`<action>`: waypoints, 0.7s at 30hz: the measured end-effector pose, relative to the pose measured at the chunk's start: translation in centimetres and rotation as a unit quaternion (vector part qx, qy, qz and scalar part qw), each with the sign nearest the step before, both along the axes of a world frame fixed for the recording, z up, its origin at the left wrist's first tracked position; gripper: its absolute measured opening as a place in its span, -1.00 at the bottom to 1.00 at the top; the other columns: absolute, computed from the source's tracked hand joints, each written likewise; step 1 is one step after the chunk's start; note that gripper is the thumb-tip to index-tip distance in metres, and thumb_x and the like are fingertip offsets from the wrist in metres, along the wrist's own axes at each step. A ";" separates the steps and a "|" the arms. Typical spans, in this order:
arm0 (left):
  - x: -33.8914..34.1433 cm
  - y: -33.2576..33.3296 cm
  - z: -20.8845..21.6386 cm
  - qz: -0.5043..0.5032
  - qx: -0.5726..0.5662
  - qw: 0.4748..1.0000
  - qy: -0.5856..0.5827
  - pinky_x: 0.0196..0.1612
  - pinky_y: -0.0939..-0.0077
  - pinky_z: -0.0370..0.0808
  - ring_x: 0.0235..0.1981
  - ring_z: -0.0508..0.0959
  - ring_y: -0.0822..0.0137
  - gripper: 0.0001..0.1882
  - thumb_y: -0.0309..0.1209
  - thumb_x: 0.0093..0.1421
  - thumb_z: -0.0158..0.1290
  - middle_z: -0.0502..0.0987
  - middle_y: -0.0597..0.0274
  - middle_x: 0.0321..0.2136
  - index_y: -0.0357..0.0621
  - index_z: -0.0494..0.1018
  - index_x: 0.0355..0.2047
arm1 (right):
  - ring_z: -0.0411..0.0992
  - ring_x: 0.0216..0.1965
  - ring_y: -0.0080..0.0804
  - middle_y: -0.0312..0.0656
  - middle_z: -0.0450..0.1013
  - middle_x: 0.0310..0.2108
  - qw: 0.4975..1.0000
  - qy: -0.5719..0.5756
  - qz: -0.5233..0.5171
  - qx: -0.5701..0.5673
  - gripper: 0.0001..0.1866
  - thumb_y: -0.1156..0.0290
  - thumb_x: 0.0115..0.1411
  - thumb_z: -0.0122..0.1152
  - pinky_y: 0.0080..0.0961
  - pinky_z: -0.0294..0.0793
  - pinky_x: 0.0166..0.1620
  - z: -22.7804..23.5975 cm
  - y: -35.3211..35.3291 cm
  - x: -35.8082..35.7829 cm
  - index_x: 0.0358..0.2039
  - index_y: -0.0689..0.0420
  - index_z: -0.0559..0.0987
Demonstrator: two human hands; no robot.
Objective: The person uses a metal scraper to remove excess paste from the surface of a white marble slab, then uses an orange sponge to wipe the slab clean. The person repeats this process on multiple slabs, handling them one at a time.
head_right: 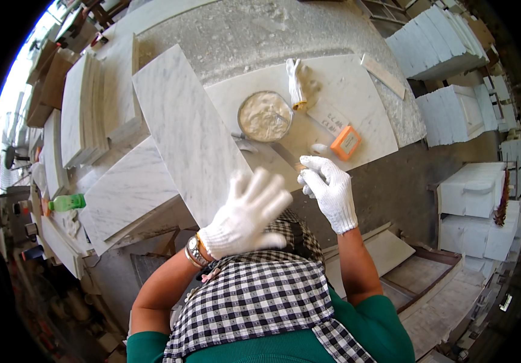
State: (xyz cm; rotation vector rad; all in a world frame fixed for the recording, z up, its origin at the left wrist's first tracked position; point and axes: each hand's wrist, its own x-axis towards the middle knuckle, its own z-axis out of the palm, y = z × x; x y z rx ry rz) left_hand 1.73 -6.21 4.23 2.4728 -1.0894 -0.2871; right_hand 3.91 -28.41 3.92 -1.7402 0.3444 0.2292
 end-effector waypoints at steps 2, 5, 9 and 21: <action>-1.5 -0.8 0.1 -0.151 -0.211 0.965 0.031 0.32 0.07 0.35 0.20 0.52 0.14 -0.32 0.05 0.25 0.16 0.47 0.09 0.25 -0.09 0.42 0.24 | 0.49 -0.45 -0.66 -0.24 0.61 -0.37 1.000 -0.012 0.002 0.003 -0.73 0.53 0.33 0.23 -0.65 0.52 -0.36 0.4 0.2 0.0 0.03 0.22 0.64; -1.8 -0.4 1.4 0.098 -0.222 0.948 0.204 0.03 0.38 0.60 -0.04 0.69 0.11 -0.45 -0.21 0.27 0.25 0.61 -0.02 0.08 -0.23 0.48 0.18 | 0.50 -0.44 -0.65 -0.20 0.62 -0.36 0.999 -0.029 0.014 0.003 -0.73 0.53 0.33 0.24 -0.65 0.53 -0.35 1.1 0.1 -0.4 0.04 0.23 0.63; -1.7 -0.7 1.5 0.323 -0.476 0.686 0.445 -0.06 0.49 0.59 -0.12 0.66 0.41 -0.58 -0.30 0.35 0.20 0.70 0.16 -0.11 -0.34 0.54 0.10 | 0.52 -0.40 -0.64 -0.16 0.64 -0.31 0.997 -0.033 0.050 0.038 -0.70 0.58 0.32 0.24 -0.63 0.55 -0.30 2.0 1.2 -1.8 0.06 0.24 0.62; 1.9 6.4 -0.3 0.487 -0.554 0.639 0.216 -0.04 0.43 0.61 -0.14 0.70 0.25 -0.68 -0.29 0.48 0.03 0.70 0.00 -0.11 -0.35 0.59 -0.09 | 0.51 -0.42 -0.61 -0.22 0.61 -0.38 0.984 -0.101 0.125 -0.070 -0.59 0.63 0.26 0.27 -0.60 0.56 -0.26 2.1 1.4 -2.0 0.14 0.25 0.60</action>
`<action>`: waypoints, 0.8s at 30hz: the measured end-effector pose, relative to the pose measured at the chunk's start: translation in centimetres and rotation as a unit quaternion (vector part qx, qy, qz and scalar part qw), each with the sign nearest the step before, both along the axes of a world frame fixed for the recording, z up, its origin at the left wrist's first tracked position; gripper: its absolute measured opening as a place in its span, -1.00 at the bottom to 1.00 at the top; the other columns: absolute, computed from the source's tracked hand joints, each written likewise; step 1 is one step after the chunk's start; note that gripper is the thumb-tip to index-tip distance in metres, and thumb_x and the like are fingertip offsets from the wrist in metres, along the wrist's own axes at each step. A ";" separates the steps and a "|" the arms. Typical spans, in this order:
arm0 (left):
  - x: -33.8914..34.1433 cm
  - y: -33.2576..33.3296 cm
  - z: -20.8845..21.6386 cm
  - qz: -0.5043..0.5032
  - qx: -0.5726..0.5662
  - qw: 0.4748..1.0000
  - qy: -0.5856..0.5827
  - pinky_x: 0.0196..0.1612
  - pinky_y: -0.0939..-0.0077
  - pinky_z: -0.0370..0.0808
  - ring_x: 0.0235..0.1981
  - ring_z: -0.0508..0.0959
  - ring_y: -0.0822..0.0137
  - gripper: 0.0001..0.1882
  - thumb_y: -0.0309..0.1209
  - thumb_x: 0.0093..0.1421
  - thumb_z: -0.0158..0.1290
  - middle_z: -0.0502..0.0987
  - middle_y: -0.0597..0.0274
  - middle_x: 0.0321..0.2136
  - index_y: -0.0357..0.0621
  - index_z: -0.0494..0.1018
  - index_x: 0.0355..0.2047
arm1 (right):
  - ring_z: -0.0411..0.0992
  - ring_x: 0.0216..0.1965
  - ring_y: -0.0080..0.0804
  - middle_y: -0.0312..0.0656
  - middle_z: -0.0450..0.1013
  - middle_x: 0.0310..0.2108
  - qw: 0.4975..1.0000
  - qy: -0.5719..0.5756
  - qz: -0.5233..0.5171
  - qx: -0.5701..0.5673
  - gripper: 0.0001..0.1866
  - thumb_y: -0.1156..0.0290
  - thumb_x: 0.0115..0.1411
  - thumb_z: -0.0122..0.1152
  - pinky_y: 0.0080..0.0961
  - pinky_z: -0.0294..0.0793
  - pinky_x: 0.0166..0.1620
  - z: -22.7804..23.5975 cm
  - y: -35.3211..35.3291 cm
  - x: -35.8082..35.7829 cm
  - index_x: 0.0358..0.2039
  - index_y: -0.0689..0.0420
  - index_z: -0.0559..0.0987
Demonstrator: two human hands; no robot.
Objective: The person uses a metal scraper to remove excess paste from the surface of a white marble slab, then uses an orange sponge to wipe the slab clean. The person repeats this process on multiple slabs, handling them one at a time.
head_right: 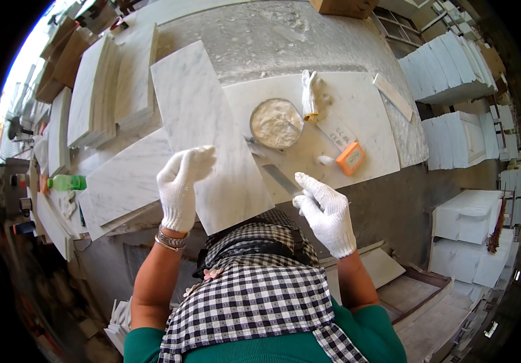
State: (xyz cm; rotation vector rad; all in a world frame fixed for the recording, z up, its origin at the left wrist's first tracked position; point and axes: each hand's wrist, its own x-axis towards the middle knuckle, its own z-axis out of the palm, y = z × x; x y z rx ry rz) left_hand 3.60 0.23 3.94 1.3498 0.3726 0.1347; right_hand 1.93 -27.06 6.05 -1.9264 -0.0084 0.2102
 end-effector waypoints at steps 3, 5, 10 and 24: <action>2.9 4.6 -1.6 0.056 0.416 0.899 -0.124 0.13 0.27 0.51 0.04 0.64 0.08 -0.75 -0.39 0.37 0.13 0.66 0.02 -0.02 -0.19 0.61 -0.01 | 0.53 -0.39 -0.61 -0.20 0.63 -0.32 1.000 -0.002 -0.006 0.017 -0.63 0.63 0.27 0.24 -0.61 0.56 -0.26 -1.1 1.0 3.0 0.10 0.26 0.63; 5.5 5.4 -2.0 0.030 0.581 0.805 -0.114 0.21 0.01 0.40 0.17 0.52 -0.05 -0.63 -0.29 0.34 0.15 0.55 -0.01 0.13 -0.15 0.53 0.10 | 0.56 -0.36 -0.55 -0.14 0.64 -0.27 0.998 -0.049 0.028 0.008 -0.65 0.63 0.26 0.25 -0.57 0.57 -0.23 -2.4 2.4 4.9 0.07 0.28 0.64; 8.8 5.5 -3.6 -0.013 0.735 0.673 -0.078 0.26 -0.46 0.14 0.35 0.25 -0.18 -0.39 -0.06 0.31 0.13 0.28 0.00 0.36 -0.06 0.37 0.28 | 0.61 -0.29 -0.40 -0.04 0.65 -0.21 0.981 -0.149 0.122 -0.022 -0.67 0.64 0.23 0.26 -0.48 0.58 -0.15 -3.5 5.5 8.5 0.03 0.29 0.65; 9.0 5.3 -3.4 -0.056 0.726 0.685 -0.042 0.25 -0.43 0.13 0.36 0.20 -0.15 -0.38 -0.06 0.34 0.08 0.25 0.00 0.39 -0.05 0.34 0.32 | 0.57 -0.32 -0.28 -0.05 0.61 -0.33 0.966 -0.187 0.173 -0.040 -0.71 0.64 0.21 0.25 -0.42 0.55 -0.17 -4.4 7.6 10.4 -0.04 0.28 0.68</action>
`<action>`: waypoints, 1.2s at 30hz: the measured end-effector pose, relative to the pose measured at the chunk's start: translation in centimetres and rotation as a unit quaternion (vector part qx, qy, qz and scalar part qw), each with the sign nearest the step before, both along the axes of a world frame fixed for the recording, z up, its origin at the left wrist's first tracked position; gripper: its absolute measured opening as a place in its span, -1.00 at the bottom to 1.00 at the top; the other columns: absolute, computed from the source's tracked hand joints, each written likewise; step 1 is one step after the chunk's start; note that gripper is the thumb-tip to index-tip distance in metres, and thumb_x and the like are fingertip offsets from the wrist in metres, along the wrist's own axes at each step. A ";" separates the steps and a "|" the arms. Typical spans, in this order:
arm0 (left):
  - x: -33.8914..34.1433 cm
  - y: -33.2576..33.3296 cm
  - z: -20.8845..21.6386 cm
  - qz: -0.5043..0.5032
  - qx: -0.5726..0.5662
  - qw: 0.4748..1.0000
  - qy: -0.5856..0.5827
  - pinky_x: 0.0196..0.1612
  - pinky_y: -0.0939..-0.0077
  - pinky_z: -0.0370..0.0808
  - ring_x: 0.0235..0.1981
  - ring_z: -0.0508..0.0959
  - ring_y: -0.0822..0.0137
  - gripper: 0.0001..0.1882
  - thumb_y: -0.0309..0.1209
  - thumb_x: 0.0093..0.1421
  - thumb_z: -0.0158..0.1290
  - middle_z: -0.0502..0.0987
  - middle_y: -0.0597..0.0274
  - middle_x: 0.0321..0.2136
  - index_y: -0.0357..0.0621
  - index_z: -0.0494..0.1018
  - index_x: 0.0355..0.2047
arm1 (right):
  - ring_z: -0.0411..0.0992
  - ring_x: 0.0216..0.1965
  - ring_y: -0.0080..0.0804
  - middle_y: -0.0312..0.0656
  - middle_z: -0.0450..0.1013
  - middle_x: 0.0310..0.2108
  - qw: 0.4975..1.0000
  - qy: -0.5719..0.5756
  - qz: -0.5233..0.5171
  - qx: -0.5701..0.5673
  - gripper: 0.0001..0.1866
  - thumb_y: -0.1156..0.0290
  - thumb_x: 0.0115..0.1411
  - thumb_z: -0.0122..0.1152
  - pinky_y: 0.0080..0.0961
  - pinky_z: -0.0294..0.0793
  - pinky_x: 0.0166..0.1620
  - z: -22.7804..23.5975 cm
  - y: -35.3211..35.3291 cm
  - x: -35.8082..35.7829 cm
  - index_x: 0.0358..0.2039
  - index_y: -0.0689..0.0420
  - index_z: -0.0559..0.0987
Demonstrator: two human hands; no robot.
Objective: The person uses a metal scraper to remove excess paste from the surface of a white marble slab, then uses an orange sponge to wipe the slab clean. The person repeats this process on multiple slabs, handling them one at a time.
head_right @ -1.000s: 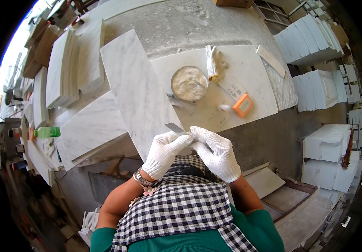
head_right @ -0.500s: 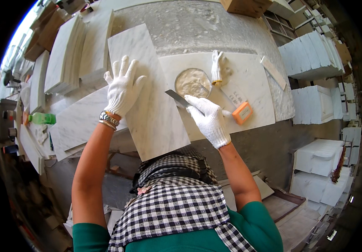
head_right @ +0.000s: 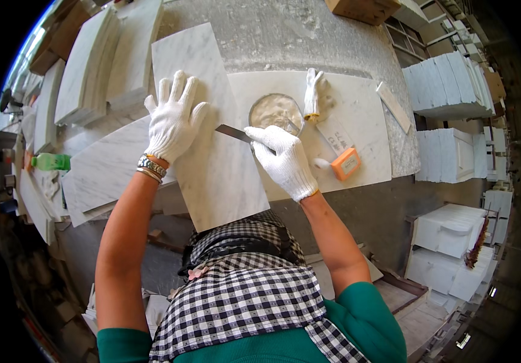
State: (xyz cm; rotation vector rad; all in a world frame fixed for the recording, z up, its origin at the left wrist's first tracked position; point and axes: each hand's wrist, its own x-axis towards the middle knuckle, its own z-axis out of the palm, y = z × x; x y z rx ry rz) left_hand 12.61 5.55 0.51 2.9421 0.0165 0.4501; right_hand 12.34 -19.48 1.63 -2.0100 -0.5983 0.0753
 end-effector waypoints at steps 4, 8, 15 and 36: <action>0.0 -0.1 0.1 0.008 0.009 1.000 0.000 0.25 -0.42 0.14 0.35 0.21 -0.14 -0.38 -0.06 0.34 0.08 0.24 0.00 0.39 -0.06 0.34 0.32 | 0.57 -0.33 -0.28 -0.05 0.61 -0.33 1.000 -0.013 0.013 -0.005 -0.71 0.65 0.19 0.25 -0.42 0.55 -0.17 0.1 -0.3 -0.1 -0.05 0.28 0.68; 0.1 -0.1 0.0 0.002 0.007 1.000 -0.002 0.24 -0.41 0.14 0.35 0.21 -0.13 -0.38 -0.05 0.34 0.07 0.24 0.00 0.39 -0.06 0.35 0.32 | 0.58 -0.33 -0.27 -0.04 0.61 -0.33 1.000 -0.016 0.009 0.005 -0.70 0.67 0.18 0.26 -0.42 0.56 -0.18 -0.1 0.2 0.2 -0.06 0.28 0.68; 0.1 0.0 0.0 0.005 0.002 1.000 0.001 0.24 -0.41 0.15 0.35 0.21 -0.12 -0.38 -0.04 0.34 0.07 0.24 0.02 0.39 -0.06 0.35 0.31 | 0.58 -0.32 -0.27 -0.03 0.61 -0.32 1.000 -0.016 0.022 -0.005 -0.70 0.66 0.18 0.26 -0.41 0.56 -0.18 0.1 -0.1 -0.1 -0.06 0.27 0.68; 0.0 -0.2 0.1 0.005 0.007 1.000 -0.001 0.24 -0.43 0.18 0.33 0.22 -0.06 -0.40 -0.05 0.33 0.07 0.24 0.06 0.36 -0.04 0.35 0.29 | 0.58 -0.33 -0.26 -0.04 0.61 -0.33 0.999 -0.019 0.035 -0.012 -0.74 0.65 0.21 0.27 -0.41 0.55 -0.20 0.3 -0.3 -0.2 -0.08 0.28 0.69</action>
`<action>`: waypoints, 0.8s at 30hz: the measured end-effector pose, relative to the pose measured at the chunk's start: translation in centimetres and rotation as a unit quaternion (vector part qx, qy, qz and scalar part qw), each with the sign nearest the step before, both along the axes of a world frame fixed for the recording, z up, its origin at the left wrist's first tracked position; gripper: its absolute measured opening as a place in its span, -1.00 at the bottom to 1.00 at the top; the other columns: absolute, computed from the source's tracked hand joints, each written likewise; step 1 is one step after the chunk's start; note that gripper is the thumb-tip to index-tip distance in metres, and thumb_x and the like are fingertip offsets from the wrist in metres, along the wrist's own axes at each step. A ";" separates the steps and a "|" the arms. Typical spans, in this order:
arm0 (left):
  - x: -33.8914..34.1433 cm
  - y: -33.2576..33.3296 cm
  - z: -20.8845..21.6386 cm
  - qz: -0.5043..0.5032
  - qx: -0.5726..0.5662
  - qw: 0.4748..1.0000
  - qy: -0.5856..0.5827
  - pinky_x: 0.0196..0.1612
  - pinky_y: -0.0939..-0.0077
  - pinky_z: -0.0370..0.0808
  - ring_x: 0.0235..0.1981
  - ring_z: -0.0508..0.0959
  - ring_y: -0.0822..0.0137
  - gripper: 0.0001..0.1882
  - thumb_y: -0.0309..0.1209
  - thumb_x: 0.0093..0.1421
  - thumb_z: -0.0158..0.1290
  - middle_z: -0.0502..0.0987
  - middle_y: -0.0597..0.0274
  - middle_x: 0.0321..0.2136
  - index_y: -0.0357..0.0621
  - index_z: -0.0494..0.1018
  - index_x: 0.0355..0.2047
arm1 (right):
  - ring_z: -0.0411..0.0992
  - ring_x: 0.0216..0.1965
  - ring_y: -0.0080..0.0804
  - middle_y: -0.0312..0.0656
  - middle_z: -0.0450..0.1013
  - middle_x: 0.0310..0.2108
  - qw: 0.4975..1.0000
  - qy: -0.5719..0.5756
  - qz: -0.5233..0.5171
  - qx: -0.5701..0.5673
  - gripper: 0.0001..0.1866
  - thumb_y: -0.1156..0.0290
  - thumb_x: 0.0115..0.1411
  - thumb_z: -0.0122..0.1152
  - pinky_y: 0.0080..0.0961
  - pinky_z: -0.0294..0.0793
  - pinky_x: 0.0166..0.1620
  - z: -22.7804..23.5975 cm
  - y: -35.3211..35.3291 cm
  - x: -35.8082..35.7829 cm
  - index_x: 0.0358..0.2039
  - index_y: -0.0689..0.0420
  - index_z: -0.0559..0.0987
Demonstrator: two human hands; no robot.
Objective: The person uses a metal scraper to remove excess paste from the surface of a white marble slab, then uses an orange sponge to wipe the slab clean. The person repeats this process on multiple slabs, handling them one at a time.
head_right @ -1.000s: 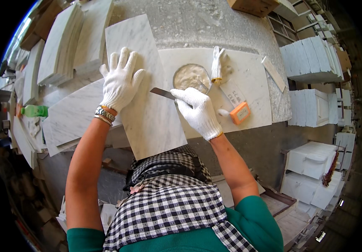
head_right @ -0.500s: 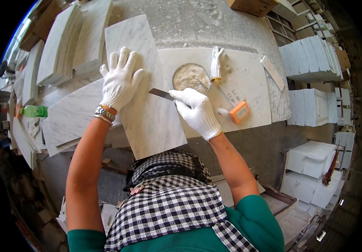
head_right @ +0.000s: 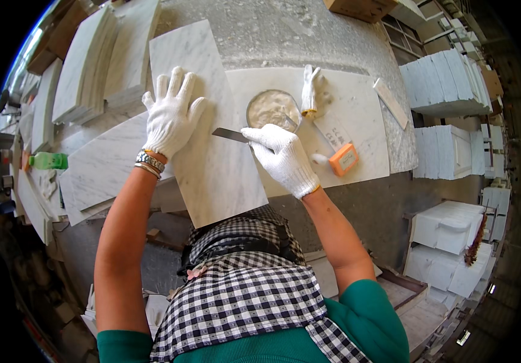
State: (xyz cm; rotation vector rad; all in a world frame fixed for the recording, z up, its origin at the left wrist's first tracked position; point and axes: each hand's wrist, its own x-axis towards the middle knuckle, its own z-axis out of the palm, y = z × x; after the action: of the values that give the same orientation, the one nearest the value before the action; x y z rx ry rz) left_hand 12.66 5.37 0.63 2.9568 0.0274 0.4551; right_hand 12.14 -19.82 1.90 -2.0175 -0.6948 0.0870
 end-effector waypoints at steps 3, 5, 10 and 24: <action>0.0 -0.1 0.0 -0.004 0.002 1.000 -0.006 0.23 -0.43 0.18 0.34 0.21 -0.06 -0.39 -0.04 0.33 0.07 0.24 0.06 0.37 -0.04 0.35 0.29 | 0.58 -0.34 -0.25 -0.04 0.61 -0.33 1.000 -0.017 -0.002 -0.006 -0.75 0.64 0.21 0.26 -0.41 0.55 -0.21 0.3 0.3 0.4 -0.09 0.27 0.69; 0.1 -0.1 0.2 -0.001 0.000 1.000 0.010 0.23 -0.43 0.18 0.34 0.21 -0.06 -0.39 -0.04 0.33 0.07 0.24 0.06 0.37 -0.04 0.35 0.29 | 0.58 -0.34 -0.25 -0.04 0.61 -0.33 1.000 -0.008 0.006 -0.010 -0.75 0.64 0.21 0.26 -0.40 0.56 -0.20 0.0 -0.3 -0.2 -0.09 0.27 0.69; -0.1 0.1 0.1 0.012 0.006 1.000 0.008 0.24 -0.45 0.17 0.34 0.22 -0.07 -0.39 -0.03 0.33 0.06 0.23 0.05 0.38 -0.04 0.35 0.30 | 0.58 -0.35 -0.24 -0.03 0.61 -0.33 0.999 -0.019 0.026 -0.035 -0.76 0.62 0.21 0.28 -0.39 0.56 -0.21 0.6 -1.3 -1.1 -0.09 0.26 0.70; 0.0 -0.1 0.2 0.006 0.002 1.000 0.013 0.24 -0.47 0.18 0.35 0.21 -0.11 -0.39 -0.03 0.35 0.06 0.24 0.04 0.38 -0.05 0.35 0.30 | 0.58 -0.35 -0.19 -0.03 0.61 -0.33 0.999 -0.030 0.027 -0.024 -0.76 0.62 0.19 0.29 -0.36 0.55 -0.22 0.6 -0.9 -0.5 -0.11 0.23 0.71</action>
State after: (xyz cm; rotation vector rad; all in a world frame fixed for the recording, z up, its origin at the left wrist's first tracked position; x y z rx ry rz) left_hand 12.68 5.27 0.83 2.9681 0.0462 0.4173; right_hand 11.61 -20.67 2.48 -2.0538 -0.7914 0.0759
